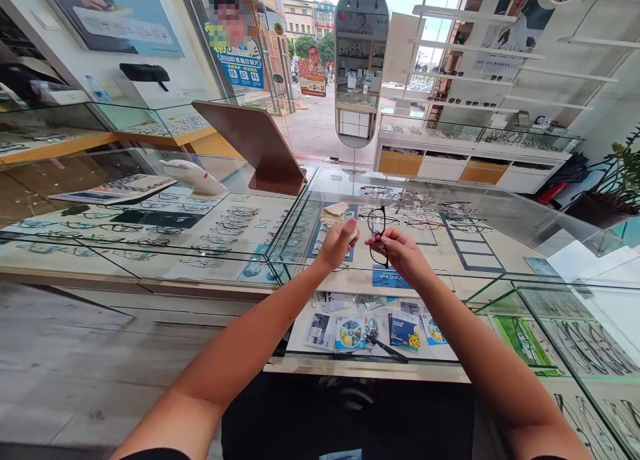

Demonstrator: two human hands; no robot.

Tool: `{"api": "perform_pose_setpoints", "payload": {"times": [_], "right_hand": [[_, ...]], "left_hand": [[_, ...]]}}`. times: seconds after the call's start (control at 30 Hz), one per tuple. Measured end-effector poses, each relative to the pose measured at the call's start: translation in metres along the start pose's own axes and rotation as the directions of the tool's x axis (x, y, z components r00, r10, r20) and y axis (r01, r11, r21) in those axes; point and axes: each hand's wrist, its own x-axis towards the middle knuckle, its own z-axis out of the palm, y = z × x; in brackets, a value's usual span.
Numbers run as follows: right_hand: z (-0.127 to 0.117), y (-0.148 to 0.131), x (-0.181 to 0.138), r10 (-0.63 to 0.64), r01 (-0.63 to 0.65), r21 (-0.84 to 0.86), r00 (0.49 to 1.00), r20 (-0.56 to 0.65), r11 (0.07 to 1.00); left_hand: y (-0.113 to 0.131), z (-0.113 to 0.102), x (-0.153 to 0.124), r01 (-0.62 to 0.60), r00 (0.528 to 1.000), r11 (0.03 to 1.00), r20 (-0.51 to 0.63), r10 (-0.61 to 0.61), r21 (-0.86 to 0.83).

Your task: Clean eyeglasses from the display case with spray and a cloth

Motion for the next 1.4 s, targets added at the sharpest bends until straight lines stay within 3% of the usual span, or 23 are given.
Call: {"api": "perform_pose_setpoints", "payload": {"times": [0.27,0.47,0.67,0.8,0.97,1.07,1.17,1.23,1.33,1.4], "right_hand": [[0.004,0.005,-0.003,0.026,-0.024,-0.031,0.999,0.048,0.999],[0.004,0.002,-0.004,0.015,-0.014,-0.027,0.999,0.052,1.000],[-0.006,-0.008,0.001,-0.058,0.060,0.046,0.997,-0.046,0.997],[-0.007,-0.009,0.003,-0.068,0.070,0.050,0.997,-0.038,0.996],[-0.004,-0.006,0.003,-0.062,0.064,0.060,0.998,-0.025,0.996],[-0.005,-0.009,0.003,-0.061,0.064,0.070,0.997,-0.047,0.995],[-0.006,-0.013,0.002,-0.066,0.070,0.070,0.996,-0.061,0.995],[-0.006,-0.015,0.001,-0.063,0.068,0.071,0.996,-0.067,0.995],[-0.007,-0.017,0.001,-0.066,0.072,0.079,0.995,-0.077,0.994],[-0.008,-0.017,0.002,-0.070,0.077,0.086,0.994,-0.086,0.993]], "left_hand": [[0.005,0.005,-0.003,-0.036,0.998,0.994,0.061,0.030,0.107],[0.006,0.006,-0.005,0.006,0.996,0.995,0.091,-0.015,0.101],[0.004,0.006,-0.012,-0.113,0.991,0.954,0.101,0.088,0.277],[0.004,0.012,-0.017,-0.141,0.982,0.914,0.172,0.080,0.381],[0.006,0.013,-0.017,-0.148,0.974,0.928,0.210,0.078,0.341],[0.004,0.000,-0.009,-0.119,0.990,0.966,0.107,0.097,0.228],[-0.003,-0.022,0.005,-0.123,0.978,0.970,-0.140,0.154,0.211],[-0.009,-0.038,0.016,-0.073,0.925,0.948,-0.334,0.181,0.310],[-0.017,-0.059,0.031,0.167,0.792,0.877,-0.591,0.153,0.451],[-0.021,-0.072,0.038,0.308,0.715,0.827,-0.688,0.125,0.470]]}}
